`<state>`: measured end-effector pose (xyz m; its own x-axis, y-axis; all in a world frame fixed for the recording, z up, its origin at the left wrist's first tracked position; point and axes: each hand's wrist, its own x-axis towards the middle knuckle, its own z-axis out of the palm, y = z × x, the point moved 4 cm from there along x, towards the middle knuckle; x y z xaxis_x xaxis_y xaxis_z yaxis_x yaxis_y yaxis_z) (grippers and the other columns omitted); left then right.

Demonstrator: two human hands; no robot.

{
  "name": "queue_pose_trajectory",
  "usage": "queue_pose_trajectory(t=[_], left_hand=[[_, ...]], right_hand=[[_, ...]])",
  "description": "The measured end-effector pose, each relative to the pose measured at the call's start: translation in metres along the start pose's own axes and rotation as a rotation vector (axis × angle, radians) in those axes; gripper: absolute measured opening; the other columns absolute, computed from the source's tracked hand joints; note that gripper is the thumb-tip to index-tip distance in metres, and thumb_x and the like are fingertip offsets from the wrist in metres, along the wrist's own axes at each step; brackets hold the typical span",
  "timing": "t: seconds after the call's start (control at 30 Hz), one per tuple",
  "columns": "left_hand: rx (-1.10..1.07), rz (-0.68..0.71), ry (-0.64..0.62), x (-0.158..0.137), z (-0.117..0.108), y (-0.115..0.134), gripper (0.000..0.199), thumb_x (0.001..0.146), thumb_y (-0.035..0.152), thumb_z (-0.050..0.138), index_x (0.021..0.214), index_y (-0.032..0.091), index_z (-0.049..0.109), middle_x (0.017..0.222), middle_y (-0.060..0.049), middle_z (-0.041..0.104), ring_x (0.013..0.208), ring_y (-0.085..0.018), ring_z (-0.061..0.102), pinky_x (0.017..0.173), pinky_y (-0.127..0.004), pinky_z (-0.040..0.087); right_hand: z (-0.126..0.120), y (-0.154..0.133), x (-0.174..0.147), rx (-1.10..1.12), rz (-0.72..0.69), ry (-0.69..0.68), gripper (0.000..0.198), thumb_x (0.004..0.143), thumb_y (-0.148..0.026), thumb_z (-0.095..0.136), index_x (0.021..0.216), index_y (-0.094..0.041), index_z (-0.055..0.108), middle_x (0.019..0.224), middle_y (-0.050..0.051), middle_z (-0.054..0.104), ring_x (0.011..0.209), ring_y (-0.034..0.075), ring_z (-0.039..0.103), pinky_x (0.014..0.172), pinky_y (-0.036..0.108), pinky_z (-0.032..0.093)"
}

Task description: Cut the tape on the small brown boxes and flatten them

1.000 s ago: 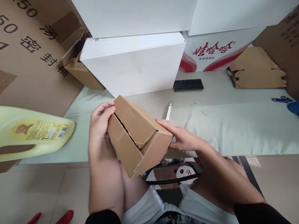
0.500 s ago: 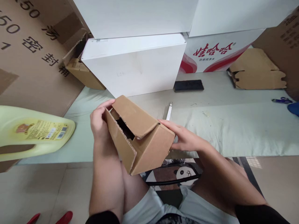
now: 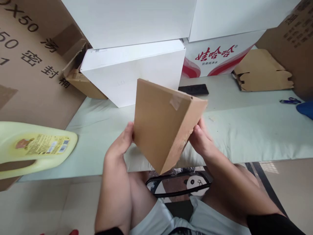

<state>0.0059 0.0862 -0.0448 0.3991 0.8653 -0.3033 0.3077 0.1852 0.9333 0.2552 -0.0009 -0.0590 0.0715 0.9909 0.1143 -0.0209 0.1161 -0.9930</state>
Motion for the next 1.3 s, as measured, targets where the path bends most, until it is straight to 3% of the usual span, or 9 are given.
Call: queue_pose_trajectory(t=[0.2, 0.43, 0.53, 0.63, 0.7, 0.77, 0.87, 1.07, 1.3], left_hand=[[0.166, -0.317, -0.167, 0.0, 0.006, -0.016, 0.081, 0.074, 0.099, 0.033, 0.068, 0.022, 0.059, 0.057, -0.004, 0.059, 0.054, -0.021, 0.054, 0.051, -0.033, 0.043], [0.29, -0.456, -0.251, 0.008, 0.017, -0.016, 0.062, 0.088, 0.072, 0.035, 0.079, 0.019, 0.066, 0.074, -0.007, 0.072, 0.063, -0.023, 0.065, 0.049, -0.028, 0.032], [0.338, -0.304, -0.017, 0.014, 0.007, -0.008, 0.049, 0.087, 0.065, 0.052, 0.081, 0.019, 0.068, 0.079, -0.006, 0.074, 0.078, -0.027, 0.07, 0.063, -0.033, 0.049], [0.228, 0.173, 0.378, 0.012, -0.006, 0.012, 0.047, 0.087, 0.062, 0.06, 0.106, 0.021, 0.072, 0.111, -0.01, 0.077, 0.112, -0.032, 0.069, 0.087, -0.041, 0.057], [0.131, 0.485, 0.333, 0.007, -0.001, 0.023, 0.051, 0.09, 0.062, 0.059, 0.125, 0.025, 0.069, 0.138, -0.01, 0.068, 0.135, -0.032, 0.058, 0.105, -0.046, 0.053], [0.138, 0.639, 0.098, 0.004, 0.013, 0.029, 0.05, 0.092, 0.06, 0.061, 0.132, 0.03, 0.066, 0.155, -0.008, 0.055, 0.147, -0.032, 0.047, 0.119, -0.05, 0.044], [0.199, 0.683, -0.026, 0.004, 0.025, 0.03, 0.047, 0.093, 0.058, 0.063, 0.132, 0.033, 0.064, 0.161, -0.008, 0.045, 0.153, -0.034, 0.038, 0.124, -0.055, 0.037], [0.089, 0.538, 0.128, 0.006, 0.015, 0.025, 0.034, 0.091, 0.054, 0.063, 0.114, 0.029, 0.063, 0.152, -0.009, 0.046, 0.143, -0.034, 0.049, 0.105, -0.049, 0.055], [-0.001, 0.451, 0.177, 0.009, 0.002, 0.018, 0.031, 0.084, 0.046, 0.067, 0.108, 0.027, 0.062, 0.151, -0.008, 0.05, 0.139, -0.033, 0.053, 0.113, -0.05, 0.047]], right_hand=[[-0.003, -0.004, 0.008, 0.089, 0.092, -0.024, 0.075, 0.093, -0.068, 0.043, 0.159, -0.034, 0.034, 0.164, 0.002, 0.044, 0.152, 0.03, 0.042, 0.124, 0.051, 0.039], [-0.001, -0.007, 0.014, -0.037, 0.141, -0.023, 0.059, 0.098, -0.066, 0.048, 0.15, -0.039, 0.051, 0.156, -0.001, 0.055, 0.156, 0.03, 0.035, 0.127, 0.054, 0.034], [0.003, -0.008, 0.016, 0.0, 0.16, -0.051, 0.064, 0.094, -0.068, 0.054, 0.149, -0.036, 0.052, 0.148, 0.003, 0.061, 0.15, 0.033, 0.042, 0.117, 0.054, 0.045], [0.002, -0.001, 0.017, 0.013, 0.202, -0.002, 0.066, 0.089, -0.066, 0.062, 0.145, -0.033, 0.051, 0.138, 0.009, 0.063, 0.124, 0.031, 0.061, 0.098, 0.048, 0.056], [0.0, 0.003, 0.016, -0.01, 0.216, 0.067, 0.064, 0.087, -0.064, 0.066, 0.139, -0.03, 0.05, 0.122, 0.01, 0.064, 0.099, 0.025, 0.065, 0.084, 0.041, 0.057], [-0.002, 0.006, 0.014, -0.013, 0.213, 0.12, 0.058, 0.088, -0.062, 0.066, 0.132, -0.028, 0.049, 0.104, 0.006, 0.062, 0.084, 0.02, 0.061, 0.073, 0.036, 0.054], [-0.003, 0.007, 0.011, 0.007, 0.182, 0.114, 0.05, 0.091, -0.06, 0.061, 0.128, -0.029, 0.047, 0.094, 0.003, 0.059, 0.079, 0.018, 0.058, 0.069, 0.033, 0.05], [-0.003, 0.01, 0.011, 0.024, 0.212, -0.016, 0.04, 0.096, -0.054, 0.049, 0.121, -0.024, 0.058, 0.101, 0.005, 0.063, 0.079, 0.016, 0.063, 0.073, 0.034, 0.05], [-0.004, 0.01, 0.015, -0.004, 0.26, 0.005, 0.027, 0.086, -0.044, 0.06, 0.097, -0.02, 0.064, 0.083, 0.002, 0.064, 0.069, 0.013, 0.057, 0.07, 0.031, 0.048]])
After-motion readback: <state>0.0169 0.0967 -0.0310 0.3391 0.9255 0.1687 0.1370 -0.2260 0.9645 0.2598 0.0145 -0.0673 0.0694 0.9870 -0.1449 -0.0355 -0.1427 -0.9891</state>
